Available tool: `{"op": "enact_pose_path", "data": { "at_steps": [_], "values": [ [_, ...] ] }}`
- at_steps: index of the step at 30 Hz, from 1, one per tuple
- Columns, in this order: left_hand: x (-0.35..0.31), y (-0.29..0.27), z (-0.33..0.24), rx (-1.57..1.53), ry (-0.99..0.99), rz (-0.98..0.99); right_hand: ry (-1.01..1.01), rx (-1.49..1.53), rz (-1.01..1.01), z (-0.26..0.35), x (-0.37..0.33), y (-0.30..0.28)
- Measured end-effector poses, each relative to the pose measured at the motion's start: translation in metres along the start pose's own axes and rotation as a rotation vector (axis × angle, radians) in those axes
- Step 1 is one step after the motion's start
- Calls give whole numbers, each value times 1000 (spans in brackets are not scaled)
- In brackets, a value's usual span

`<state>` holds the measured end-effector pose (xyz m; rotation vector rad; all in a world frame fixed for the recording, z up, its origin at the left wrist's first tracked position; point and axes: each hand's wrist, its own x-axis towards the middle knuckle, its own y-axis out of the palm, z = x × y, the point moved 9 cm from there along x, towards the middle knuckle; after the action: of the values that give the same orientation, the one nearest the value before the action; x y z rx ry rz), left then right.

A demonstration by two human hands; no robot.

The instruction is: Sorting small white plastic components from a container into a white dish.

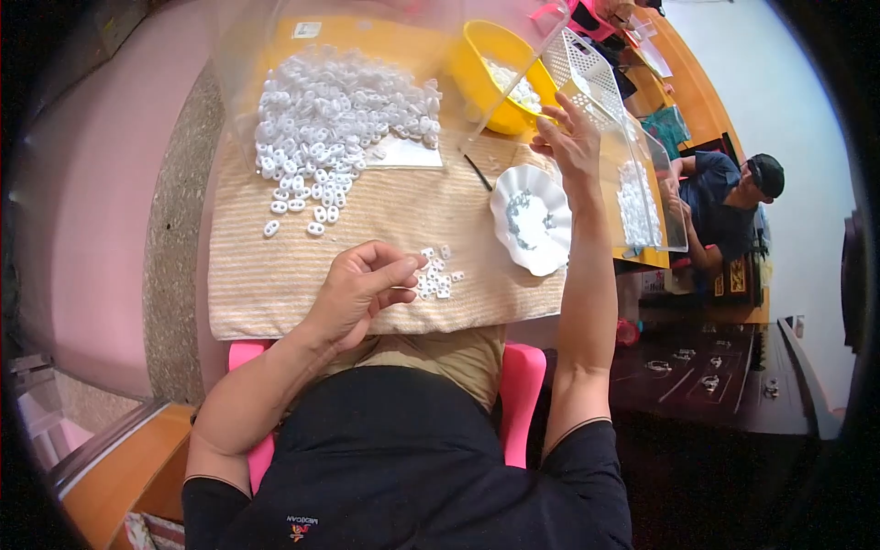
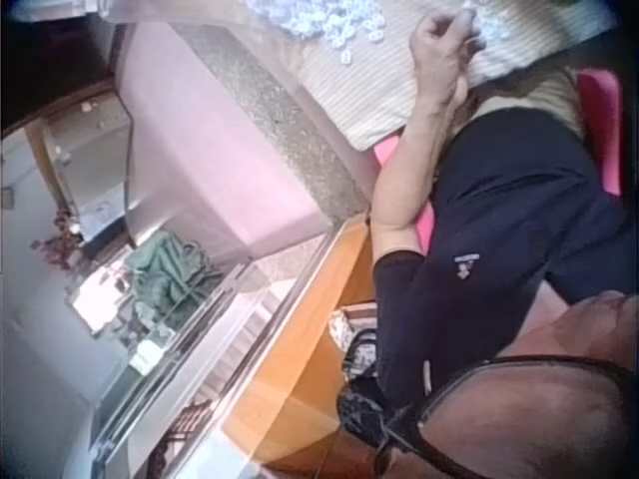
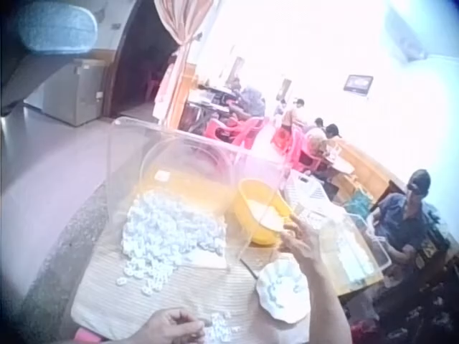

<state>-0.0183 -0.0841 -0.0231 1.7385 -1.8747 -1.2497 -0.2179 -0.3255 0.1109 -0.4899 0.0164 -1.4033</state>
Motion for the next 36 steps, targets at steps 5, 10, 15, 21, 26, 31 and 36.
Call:
{"op": "enact_pose_path", "data": {
  "at_steps": [5, 10, 15, 21, 26, 31, 36],
  "values": [
    [-3, 2, -5, 11, 0, 3, 36, -55, 132, -18, -30, 22],
    [-3, 3, -4, 14, -2, 7, 39, -52, 259, -25, -65, 58],
    [-2, 1, -2, 10, 0, 2, -31, -334, 349, -15, -79, 95],
    [1, -3, -1, -8, 13, 7, -3, -300, 323, -17, -76, 88],
    [-1, -1, -7, -9, 21, 4, -4, -323, 296, -15, -83, 66],
    [1, -4, -5, 0, 21, -8, 162, -219, 324, -18, -110, 59],
    [1, -3, -4, -7, 28, -4, 75, -453, 344, -4, -128, 61]
  ]
}}
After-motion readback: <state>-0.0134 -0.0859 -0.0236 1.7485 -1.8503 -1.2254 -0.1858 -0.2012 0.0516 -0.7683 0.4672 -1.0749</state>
